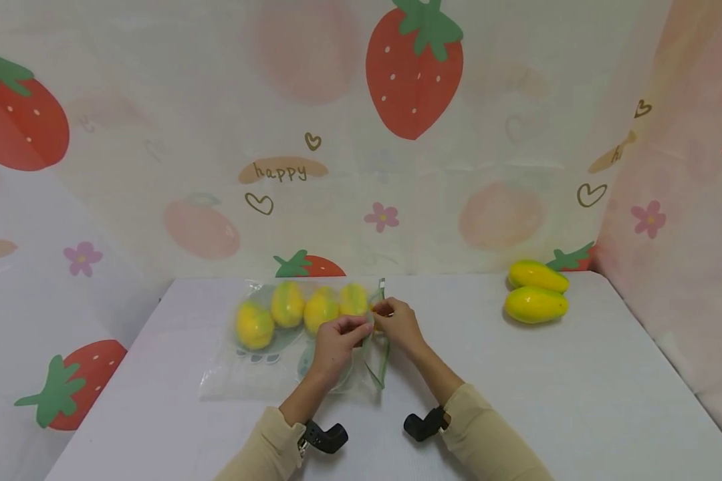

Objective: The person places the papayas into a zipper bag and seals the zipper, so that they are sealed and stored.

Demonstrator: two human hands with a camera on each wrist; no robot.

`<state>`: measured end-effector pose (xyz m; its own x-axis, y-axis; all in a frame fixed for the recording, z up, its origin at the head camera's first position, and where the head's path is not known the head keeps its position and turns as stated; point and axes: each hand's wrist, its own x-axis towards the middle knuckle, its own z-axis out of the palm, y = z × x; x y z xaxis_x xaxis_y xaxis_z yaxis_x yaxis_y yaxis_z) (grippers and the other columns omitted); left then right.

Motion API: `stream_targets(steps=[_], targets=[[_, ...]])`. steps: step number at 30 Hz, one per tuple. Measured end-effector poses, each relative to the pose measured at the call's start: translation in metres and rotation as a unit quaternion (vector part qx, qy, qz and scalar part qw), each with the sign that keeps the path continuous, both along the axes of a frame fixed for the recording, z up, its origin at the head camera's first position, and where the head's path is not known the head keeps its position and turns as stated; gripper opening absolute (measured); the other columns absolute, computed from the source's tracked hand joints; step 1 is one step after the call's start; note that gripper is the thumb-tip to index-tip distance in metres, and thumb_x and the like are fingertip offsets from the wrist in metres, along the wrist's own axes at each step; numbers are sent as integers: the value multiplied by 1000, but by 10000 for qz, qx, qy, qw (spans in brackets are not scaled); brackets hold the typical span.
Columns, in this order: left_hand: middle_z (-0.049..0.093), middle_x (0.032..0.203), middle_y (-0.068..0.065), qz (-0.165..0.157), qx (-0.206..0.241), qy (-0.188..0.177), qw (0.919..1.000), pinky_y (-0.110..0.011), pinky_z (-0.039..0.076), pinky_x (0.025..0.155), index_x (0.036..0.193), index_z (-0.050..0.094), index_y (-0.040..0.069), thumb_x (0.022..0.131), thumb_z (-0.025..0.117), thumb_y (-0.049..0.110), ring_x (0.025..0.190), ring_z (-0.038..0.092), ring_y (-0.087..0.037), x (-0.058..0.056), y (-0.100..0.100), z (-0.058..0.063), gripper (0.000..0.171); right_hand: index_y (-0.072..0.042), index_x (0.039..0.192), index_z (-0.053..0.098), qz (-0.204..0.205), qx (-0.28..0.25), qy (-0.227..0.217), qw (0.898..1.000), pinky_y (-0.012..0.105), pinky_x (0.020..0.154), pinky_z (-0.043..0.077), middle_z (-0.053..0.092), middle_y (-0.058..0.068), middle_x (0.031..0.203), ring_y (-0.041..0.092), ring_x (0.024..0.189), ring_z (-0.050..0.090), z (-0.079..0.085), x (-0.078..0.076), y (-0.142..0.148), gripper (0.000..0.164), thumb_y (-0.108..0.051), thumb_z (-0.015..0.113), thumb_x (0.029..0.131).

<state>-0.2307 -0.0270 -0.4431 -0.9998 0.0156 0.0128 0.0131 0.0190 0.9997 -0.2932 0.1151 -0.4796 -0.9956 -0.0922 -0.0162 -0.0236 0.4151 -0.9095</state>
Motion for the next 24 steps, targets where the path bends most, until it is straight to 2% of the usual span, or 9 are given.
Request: stream_targets(steps=[4, 9, 11, 15, 18, 24], targets=[[71, 93, -16, 44, 41, -14, 10000, -15, 53, 68, 102, 69, -12, 89, 67, 4, 72, 59, -3, 9, -1, 14, 21, 3, 114, 64, 352, -1, -81, 9993, 27, 74, 55, 66, 20, 113, 29, 101, 64, 3, 0, 3, 28, -15, 60, 93], [71, 90, -14, 51, 62, 27, 10000, -16, 54, 68, 103, 69, -11, 88, 68, 4, 72, 59, -3, 10, -1, 15, 21, 0, 117, 66, 594, 104, -152, 9981, 29, 73, 57, 68, 17, 115, 22, 96, 65, 8, -1, 15, 31, -20, 64, 93], [71, 91, -15, 35, 86, 17, 10000, -17, 55, 68, 104, 68, -12, 89, 67, 3, 72, 59, -3, 7, -1, 12, 22, -1, 116, 67, 626, 215, -122, 9977, 31, 73, 58, 69, 16, 114, 21, 94, 64, 11, -1, 21, 31, -21, 65, 92], [72, 91, -12, 69, 169, 0, 9998, -17, 54, 67, 107, 67, -13, 88, 68, 5, 71, 59, -3, -4, -1, -7, 25, -1, 116, 66, 687, 518, -1, 9963, 32, 75, 58, 69, 16, 113, 22, 96, 65, 18, -2, 34, 32, -22, 65, 93], [72, 93, -12, 86, 175, -56, 9998, -16, 54, 67, 109, 67, -11, 89, 68, 6, 72, 58, -3, -8, -1, -15, 26, 0, 118, 65, 741, 763, 112, 9943, 32, 75, 58, 69, 17, 113, 26, 98, 66, 23, -4, 43, 32, -22, 64, 93], [72, 95, -12, 159, 113, -81, 9998, -16, 54, 68, 107, 69, -7, 89, 70, 9, 73, 59, -4, -10, -2, -19, 25, 2, 117, 65, 819, 1224, 464, 9880, 36, 77, 56, 70, 17, 108, 31, 100, 67, 32, -7, 59, 32, -20, 65, 93]])
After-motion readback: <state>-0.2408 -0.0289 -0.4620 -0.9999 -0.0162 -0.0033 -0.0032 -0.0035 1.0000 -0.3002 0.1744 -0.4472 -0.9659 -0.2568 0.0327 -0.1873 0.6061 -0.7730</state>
